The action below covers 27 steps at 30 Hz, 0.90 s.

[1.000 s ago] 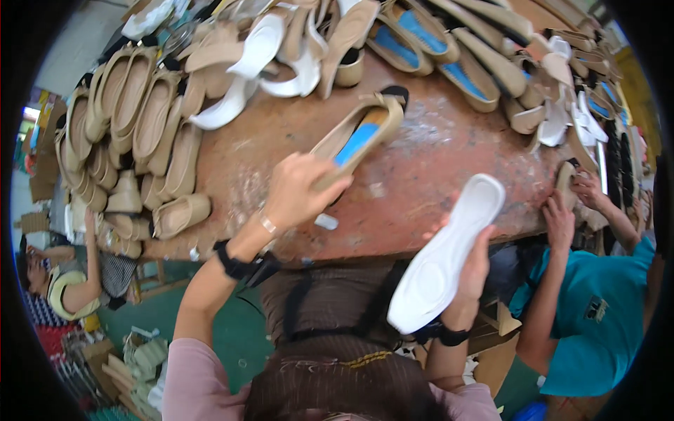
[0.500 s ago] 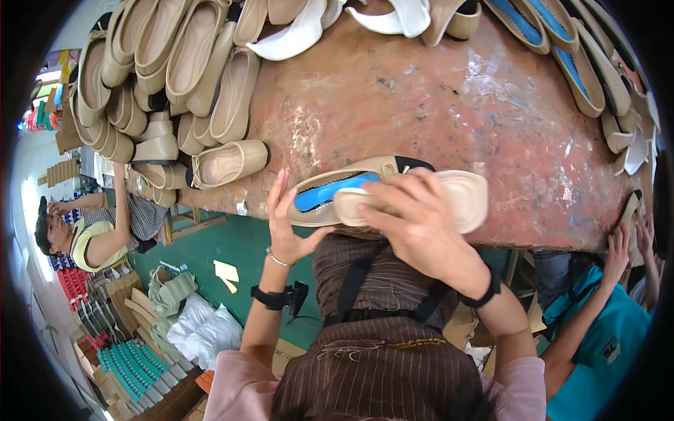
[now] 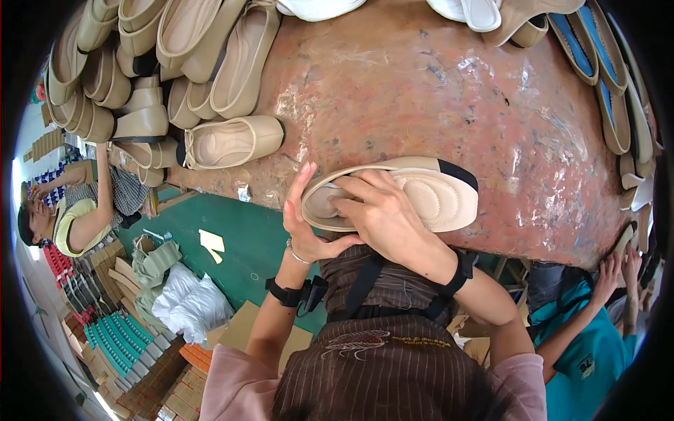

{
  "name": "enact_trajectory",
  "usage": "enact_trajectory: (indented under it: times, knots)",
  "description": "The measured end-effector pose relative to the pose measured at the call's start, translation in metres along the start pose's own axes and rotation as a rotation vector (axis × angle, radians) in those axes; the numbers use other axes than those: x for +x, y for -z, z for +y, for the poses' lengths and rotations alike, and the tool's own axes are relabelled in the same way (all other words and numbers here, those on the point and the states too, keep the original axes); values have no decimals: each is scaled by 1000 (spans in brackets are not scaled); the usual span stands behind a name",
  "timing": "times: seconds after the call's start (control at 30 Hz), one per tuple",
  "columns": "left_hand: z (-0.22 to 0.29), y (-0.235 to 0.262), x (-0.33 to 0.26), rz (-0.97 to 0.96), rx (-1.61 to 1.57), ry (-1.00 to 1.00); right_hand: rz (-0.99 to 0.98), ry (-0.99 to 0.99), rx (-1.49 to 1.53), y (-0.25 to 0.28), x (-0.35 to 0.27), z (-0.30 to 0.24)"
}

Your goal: The recorder is seen inserting insoles and cleaning/polishing ballet flats at a production workbench.

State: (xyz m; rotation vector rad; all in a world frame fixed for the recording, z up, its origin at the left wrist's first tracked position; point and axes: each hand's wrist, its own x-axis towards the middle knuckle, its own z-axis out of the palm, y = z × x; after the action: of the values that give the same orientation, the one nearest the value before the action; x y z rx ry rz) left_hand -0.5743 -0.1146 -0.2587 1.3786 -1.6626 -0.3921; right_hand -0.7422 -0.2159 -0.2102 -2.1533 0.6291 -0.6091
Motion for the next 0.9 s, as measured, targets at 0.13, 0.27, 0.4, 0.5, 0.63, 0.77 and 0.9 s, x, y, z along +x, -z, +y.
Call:
enact_trajectory:
  times: [0.13, 0.27, 0.4, 0.5, 0.63, 0.77, 0.9]
  knots:
    - [-1, 0, 3, -22, -31, -27, -43, -24, -26, -2, 0, 3]
    - [-2, 6, 3, -72, -50, 4, -53, -26, -32, -3, 1, 0]
    - [1, 9, 15, -42, -169, 110, -162, 107, -62, -6, -3, 4]
    - [-3, 12, 18, -59, -140, 98, -272, 209, -67, -5, 4, 8]
    - [-2, 6, 18, 14, -97, 131, -343, 147, -175, -4, 4, -1]
    - [0, 4, 17, 78, -70, 146, -288, 90, -326, -8, -6, -9]
    - [11, 0, 18, 122, -49, 176, -184, -18, -480, 1, -24, -14]
